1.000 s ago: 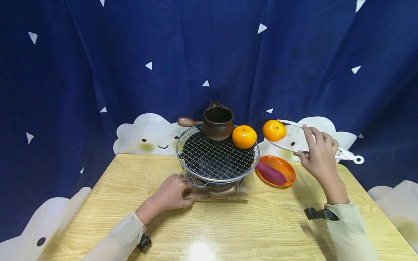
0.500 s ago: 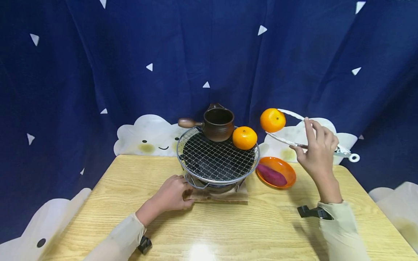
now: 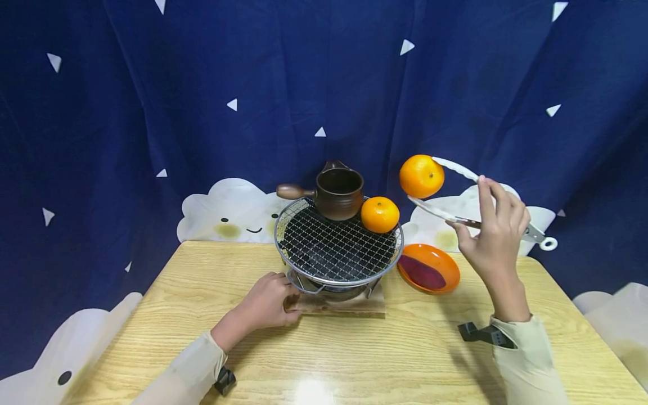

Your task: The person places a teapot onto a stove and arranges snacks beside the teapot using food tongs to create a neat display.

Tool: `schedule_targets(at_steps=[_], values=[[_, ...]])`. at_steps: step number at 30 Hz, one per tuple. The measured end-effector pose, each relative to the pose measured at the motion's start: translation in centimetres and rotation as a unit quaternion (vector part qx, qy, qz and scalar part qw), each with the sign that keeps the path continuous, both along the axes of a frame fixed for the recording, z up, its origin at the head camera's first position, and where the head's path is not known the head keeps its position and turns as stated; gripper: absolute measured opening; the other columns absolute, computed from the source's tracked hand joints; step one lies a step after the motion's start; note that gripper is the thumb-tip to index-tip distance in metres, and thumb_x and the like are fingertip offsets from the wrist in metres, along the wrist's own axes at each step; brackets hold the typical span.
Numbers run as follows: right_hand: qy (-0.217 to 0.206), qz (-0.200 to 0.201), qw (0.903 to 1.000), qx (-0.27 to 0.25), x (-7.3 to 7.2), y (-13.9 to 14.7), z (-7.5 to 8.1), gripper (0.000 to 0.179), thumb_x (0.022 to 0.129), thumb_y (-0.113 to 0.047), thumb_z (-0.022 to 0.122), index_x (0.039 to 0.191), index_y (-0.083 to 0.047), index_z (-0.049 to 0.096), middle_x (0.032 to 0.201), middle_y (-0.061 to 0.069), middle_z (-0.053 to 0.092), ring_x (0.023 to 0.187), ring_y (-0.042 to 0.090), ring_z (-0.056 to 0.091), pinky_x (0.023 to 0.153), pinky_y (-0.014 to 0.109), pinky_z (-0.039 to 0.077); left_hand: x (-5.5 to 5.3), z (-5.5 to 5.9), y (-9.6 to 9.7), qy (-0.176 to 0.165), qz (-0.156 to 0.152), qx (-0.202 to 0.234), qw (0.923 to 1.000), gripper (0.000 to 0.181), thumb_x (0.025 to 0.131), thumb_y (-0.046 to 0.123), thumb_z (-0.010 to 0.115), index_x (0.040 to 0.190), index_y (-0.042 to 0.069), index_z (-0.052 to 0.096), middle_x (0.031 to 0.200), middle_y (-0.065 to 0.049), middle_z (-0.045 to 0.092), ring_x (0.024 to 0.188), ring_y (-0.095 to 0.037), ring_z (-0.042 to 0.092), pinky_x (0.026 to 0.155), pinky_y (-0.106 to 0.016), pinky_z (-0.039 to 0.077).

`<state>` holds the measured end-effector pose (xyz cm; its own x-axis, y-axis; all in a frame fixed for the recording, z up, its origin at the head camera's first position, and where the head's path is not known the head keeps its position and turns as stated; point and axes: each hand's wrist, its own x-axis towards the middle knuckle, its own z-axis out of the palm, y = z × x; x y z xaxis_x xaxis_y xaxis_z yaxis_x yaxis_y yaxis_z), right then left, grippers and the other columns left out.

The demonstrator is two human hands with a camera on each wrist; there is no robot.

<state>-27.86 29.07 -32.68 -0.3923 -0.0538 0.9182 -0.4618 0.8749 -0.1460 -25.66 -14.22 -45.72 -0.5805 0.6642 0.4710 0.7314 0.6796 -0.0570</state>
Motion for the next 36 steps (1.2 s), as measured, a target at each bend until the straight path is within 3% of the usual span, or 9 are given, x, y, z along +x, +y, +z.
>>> schedule_targets(at_steps=[13,24,36], values=[[0.051,0.042,0.9977,0.011,0.8,-2.3,1.3,0.084,0.069,-0.001,0.078,0.148,-0.008,0.051,0.143,0.022,0.054,0.124,0.049,0.041,0.109,0.061,0.024,0.1,0.0,0.0,-0.002,0.004,0.001,1.0,0.027,0.072,0.043,0.084,0.084,0.021,0.075,0.081,0.009,0.068,0.073,-0.011,0.059,0.07,-0.03,0.049],[0.058,0.084,0.9941,0.037,1.3,-4.0,1.5,0.087,0.07,-0.007,0.083,0.15,-0.008,0.049,0.145,0.023,0.053,0.12,0.051,0.044,0.108,0.056,0.031,0.1,0.0,0.0,0.005,-0.001,0.002,1.0,0.026,0.072,0.042,0.083,0.08,0.02,0.072,0.075,0.009,0.063,0.071,-0.01,0.056,0.068,-0.028,0.048],[0.036,0.124,0.9866,0.1,1.6,-5.8,2.2,0.087,0.074,-0.016,0.082,0.151,-0.004,0.045,0.143,0.026,0.053,0.117,0.052,0.047,0.1,0.061,0.036,0.2,-0.1,-0.1,0.004,-0.001,0.001,1.0,0.025,0.072,0.043,0.083,0.077,0.021,0.07,0.072,0.01,0.061,0.068,-0.009,0.054,0.067,-0.027,0.047]])
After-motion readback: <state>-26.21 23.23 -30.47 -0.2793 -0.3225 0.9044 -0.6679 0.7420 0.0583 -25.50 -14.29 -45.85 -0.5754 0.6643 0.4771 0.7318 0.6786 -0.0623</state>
